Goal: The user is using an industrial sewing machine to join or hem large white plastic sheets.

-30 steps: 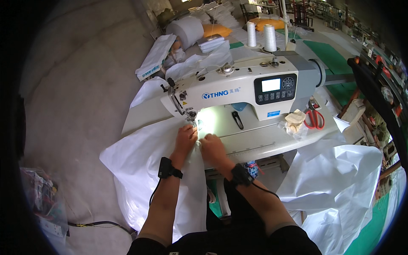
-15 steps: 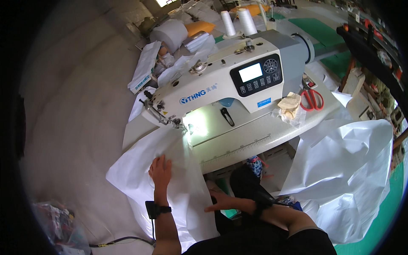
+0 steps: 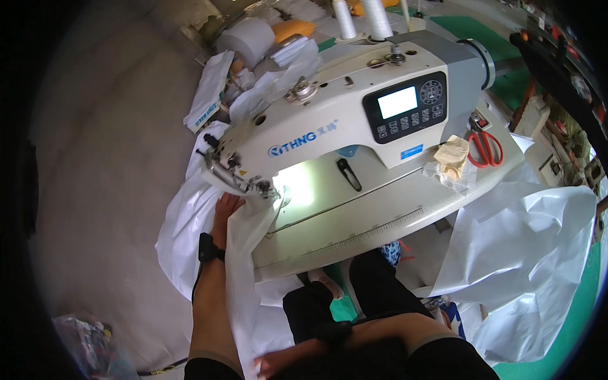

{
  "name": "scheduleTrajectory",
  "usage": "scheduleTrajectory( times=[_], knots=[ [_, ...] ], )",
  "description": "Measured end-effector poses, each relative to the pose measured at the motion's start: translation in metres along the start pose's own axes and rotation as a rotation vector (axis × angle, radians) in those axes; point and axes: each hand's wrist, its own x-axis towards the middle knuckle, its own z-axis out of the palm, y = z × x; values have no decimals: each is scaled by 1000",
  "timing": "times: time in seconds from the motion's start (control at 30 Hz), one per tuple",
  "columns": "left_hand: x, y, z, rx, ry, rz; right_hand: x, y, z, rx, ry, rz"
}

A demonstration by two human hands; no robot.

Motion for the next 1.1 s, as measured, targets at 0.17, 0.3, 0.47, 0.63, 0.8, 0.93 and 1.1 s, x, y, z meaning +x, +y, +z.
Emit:
scheduleTrajectory(
  times=[0.17,0.3,0.47,0.63,0.8,0.93,1.1],
  knots=[
    [-23,58,-55,-139,-173,-323,-81,8,-18,-8,390,464],
    [-101,87,-65,-513,-21,-367,-93,-10,-17,68,508,591],
    [-175,146,-58,-407,-23,-371,-66,-10,1,400,510,525],
    [-193,120,-55,-370,-123,-592,-42,-90,16,445,-81,783],
    [-169,100,-64,-380,-234,-614,-73,-63,50,426,-178,662],
    [-179,111,-72,-417,-174,-630,-116,-71,46,586,20,637],
    [-212,193,-93,-599,276,-490,-164,-110,40,732,461,538]
  ],
)
